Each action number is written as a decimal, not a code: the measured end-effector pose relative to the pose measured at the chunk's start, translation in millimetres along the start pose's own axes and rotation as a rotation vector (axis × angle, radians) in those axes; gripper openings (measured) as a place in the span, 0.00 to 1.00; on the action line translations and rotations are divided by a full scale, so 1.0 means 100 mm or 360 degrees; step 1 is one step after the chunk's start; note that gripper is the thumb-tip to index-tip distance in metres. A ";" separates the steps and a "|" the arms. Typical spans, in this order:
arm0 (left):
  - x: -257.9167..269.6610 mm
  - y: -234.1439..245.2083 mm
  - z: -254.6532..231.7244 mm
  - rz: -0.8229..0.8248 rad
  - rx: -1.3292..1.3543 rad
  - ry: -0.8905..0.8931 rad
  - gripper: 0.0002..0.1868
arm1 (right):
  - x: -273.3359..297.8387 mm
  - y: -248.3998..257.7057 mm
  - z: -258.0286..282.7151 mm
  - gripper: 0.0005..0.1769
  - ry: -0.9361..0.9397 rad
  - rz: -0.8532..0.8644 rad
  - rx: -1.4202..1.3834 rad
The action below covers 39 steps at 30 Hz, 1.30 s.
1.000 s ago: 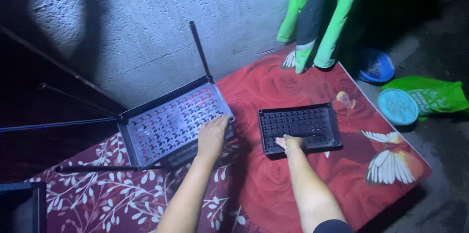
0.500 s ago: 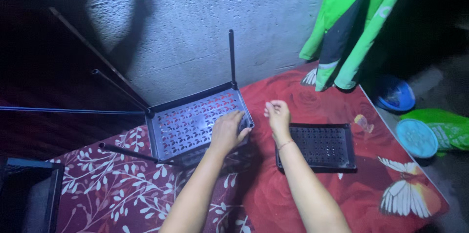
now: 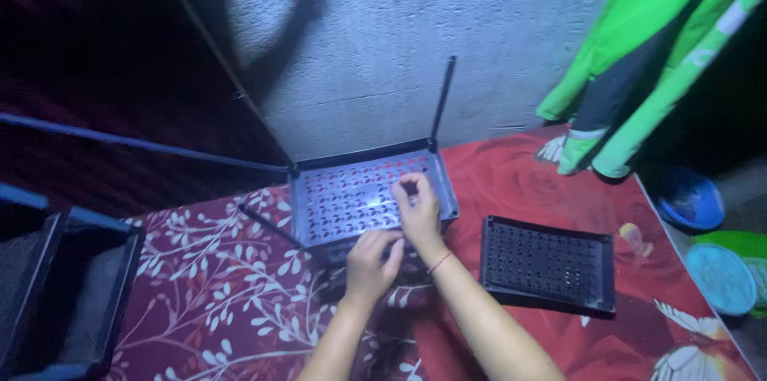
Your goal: The person assembles a black plastic multi-tiered rack by inserting vertical poles into corner sockets and stacking perforated trays. The person repeatedly adjusts the alignment of trays and poles, then removes and reinserts components to secure the structure.
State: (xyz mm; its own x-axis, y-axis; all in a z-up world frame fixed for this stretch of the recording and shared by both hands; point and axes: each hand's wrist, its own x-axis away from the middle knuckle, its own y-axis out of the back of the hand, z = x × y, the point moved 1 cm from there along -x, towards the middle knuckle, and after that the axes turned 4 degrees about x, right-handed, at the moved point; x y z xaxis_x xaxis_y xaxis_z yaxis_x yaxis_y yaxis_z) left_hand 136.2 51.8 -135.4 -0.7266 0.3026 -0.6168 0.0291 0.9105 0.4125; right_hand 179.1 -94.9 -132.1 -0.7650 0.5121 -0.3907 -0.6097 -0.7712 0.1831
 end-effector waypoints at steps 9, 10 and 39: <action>0.71 0.90 1.03 -0.0915 -0.0001 0.0529 0.33 | 0.85 -0.85 0.79 0.20 0.0345 0.0613 -0.0163; 0.70 0.86 1.23 -0.0891 0.0068 0.0503 0.31 | 0.92 -0.97 0.84 0.19 0.0344 0.0626 -0.0169; 0.66 0.45 2.12 -0.0166 0.0356 0.0662 0.35 | 0.74 -1.97 0.14 0.30 0.0029 0.0974 -0.0426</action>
State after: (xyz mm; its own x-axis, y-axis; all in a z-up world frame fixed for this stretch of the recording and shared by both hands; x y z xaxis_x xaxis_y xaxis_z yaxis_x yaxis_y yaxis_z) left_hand 235.3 172.4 -299.9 -0.9451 0.1094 -0.3078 0.0551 0.9821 0.1799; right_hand 239.5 100.3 -185.0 -0.9516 -0.0527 -0.3029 0.0079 -0.9891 0.1473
